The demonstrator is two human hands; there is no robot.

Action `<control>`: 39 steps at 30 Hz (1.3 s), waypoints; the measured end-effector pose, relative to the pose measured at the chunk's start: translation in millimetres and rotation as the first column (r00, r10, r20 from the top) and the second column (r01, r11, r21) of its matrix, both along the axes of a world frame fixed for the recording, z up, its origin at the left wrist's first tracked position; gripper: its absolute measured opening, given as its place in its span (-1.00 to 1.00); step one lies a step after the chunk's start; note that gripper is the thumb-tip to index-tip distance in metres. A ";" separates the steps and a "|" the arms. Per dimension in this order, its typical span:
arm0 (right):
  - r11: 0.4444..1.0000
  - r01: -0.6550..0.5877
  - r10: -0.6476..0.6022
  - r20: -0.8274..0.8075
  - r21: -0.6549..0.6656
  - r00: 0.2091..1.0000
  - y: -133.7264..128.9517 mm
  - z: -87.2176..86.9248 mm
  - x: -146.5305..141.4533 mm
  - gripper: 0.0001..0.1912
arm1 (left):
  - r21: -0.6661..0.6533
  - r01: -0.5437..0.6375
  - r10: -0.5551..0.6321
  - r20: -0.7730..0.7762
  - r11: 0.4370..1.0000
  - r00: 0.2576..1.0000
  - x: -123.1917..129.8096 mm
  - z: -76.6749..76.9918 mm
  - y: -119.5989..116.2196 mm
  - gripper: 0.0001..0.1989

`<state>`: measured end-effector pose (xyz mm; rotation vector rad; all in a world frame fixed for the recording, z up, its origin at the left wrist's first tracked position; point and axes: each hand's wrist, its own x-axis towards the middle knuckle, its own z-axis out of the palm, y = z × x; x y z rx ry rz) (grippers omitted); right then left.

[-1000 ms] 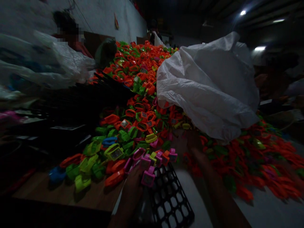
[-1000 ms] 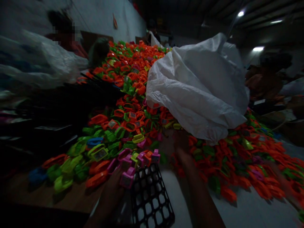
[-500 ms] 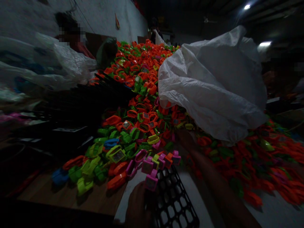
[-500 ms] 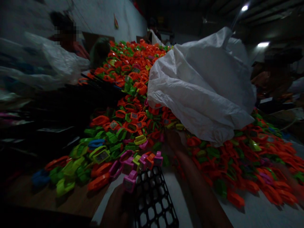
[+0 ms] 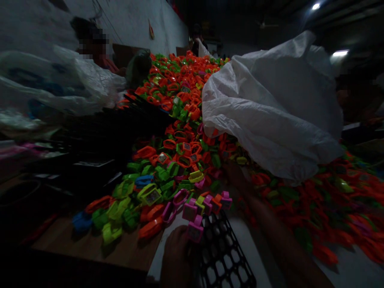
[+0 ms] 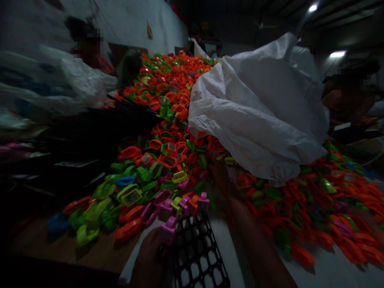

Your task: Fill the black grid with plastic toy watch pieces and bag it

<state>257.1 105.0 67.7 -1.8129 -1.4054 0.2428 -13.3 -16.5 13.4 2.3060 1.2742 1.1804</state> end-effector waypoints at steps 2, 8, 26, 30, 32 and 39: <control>0.995 -0.089 0.090 0.040 -0.040 0.995 -4.5 -1.0 6.0 -0.93 | 0.022 -0.010 0.010 -0.001 1.000 1.000 1.2 2.8 -1.2 -0.83; 1.000 -0.025 0.025 -0.040 0.008 0.999 -67.7 -3.2 24.9 -0.74 | 0.090 -0.028 0.030 -0.018 0.996 0.999 2.5 2.4 -4.9 -0.82; 0.945 -0.313 0.324 -0.436 0.098 0.840 -147.3 -50.7 -113.7 -0.74 | 0.069 0.020 -0.018 -0.028 0.997 0.999 5.4 -3.7 -4.4 -0.79; 0.950 -0.295 0.310 -0.202 0.099 0.929 -152.1 -54.1 -115.1 -0.68 | 0.047 0.003 -0.003 -0.004 0.999 1.000 5.8 -5.4 -4.4 -0.74; 0.944 -0.314 0.325 -0.120 0.101 0.938 -151.6 -52.9 -116.4 -0.68 | 0.035 0.003 -0.004 0.009 0.999 1.000 5.1 -6.7 -2.9 -0.76; 0.919 -0.392 0.388 -0.260 0.035 0.885 -141.9 -51.1 -115.3 -0.73 | -0.010 0.060 -0.060 0.013 0.998 0.998 -1.1 -22.1 2.2 -0.70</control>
